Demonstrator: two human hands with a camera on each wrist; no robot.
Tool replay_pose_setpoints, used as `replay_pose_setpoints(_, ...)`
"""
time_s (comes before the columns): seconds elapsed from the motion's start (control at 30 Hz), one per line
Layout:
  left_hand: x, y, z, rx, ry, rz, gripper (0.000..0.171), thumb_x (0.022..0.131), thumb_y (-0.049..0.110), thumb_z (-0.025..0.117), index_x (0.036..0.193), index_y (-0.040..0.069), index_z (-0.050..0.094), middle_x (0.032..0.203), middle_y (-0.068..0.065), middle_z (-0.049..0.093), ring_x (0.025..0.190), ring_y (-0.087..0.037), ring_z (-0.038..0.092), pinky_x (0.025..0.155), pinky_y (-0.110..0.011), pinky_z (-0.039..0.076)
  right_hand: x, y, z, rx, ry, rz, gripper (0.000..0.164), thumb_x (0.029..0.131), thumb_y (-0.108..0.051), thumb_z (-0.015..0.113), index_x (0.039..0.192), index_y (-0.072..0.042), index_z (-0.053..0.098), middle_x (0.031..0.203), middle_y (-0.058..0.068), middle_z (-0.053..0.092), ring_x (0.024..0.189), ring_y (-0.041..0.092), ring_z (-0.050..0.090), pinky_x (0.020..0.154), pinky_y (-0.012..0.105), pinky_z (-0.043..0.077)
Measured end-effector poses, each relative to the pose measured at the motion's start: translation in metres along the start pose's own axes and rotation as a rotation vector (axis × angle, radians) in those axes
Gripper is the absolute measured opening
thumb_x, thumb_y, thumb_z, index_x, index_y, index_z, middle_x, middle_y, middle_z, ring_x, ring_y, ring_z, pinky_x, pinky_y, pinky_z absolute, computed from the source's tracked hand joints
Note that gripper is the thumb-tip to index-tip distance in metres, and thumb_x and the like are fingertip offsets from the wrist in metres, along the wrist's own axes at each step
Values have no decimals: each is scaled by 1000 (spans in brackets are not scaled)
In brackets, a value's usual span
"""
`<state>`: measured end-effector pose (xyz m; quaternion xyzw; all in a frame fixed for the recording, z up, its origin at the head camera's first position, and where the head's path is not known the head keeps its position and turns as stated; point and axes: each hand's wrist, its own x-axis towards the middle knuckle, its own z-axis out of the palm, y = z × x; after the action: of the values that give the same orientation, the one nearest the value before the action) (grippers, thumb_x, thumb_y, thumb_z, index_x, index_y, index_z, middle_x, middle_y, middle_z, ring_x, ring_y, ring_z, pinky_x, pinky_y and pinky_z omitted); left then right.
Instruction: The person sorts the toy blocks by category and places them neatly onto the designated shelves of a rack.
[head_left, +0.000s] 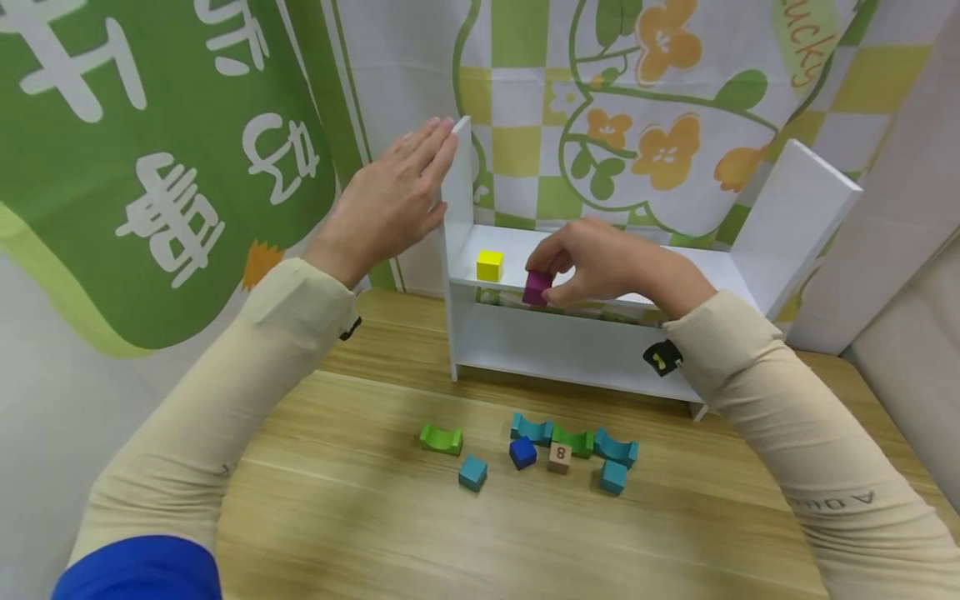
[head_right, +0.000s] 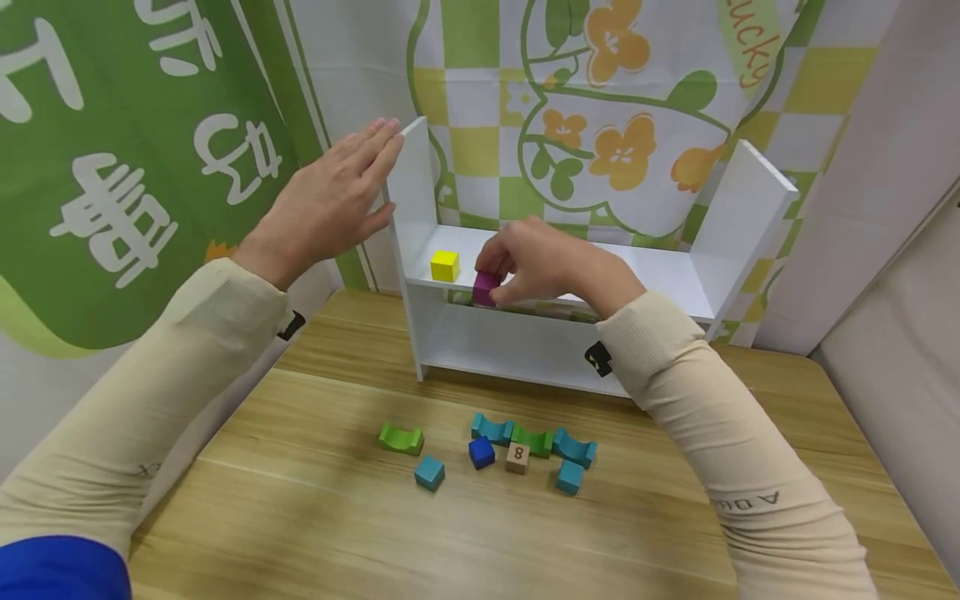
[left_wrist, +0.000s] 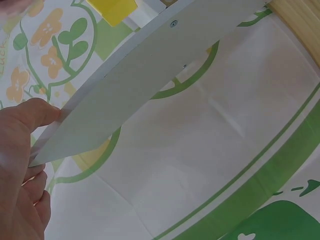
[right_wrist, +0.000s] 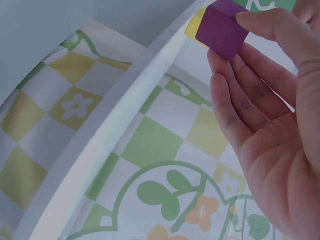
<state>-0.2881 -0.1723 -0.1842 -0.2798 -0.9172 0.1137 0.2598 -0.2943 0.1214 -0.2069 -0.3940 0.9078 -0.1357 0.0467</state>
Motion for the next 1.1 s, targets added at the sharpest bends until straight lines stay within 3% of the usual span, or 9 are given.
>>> replay_pose_setpoints(0.4,-1,0,1,4,-4,3,78,110,26,55,166,-6,13,177,-22,12,165,-35,17,138,-44,15,28,15,-2,20,2,79,36,91,-12,80,126,-3,75,114,10,81,108,24,77,103,44,61)
replay_pose_setpoints(0.9,1,0,-1,12,7,-4,77,109,26,56,166,-6,15,176,-21,13,165,-35,18,137,-44,17,32,24,0,5,-30,102,36,93,-13,76,129,-5,75,118,10,80,112,24,76,104,44,61)
replay_pose_setpoints(1.1,0,0,0,5,-3,-8,77,110,26,55,167,-5,13,177,-21,12,165,-34,17,137,-43,16,30,22,-3,-29,-16,107,43,94,-15,77,134,-2,71,127,15,77,121,32,72,117,50,52)
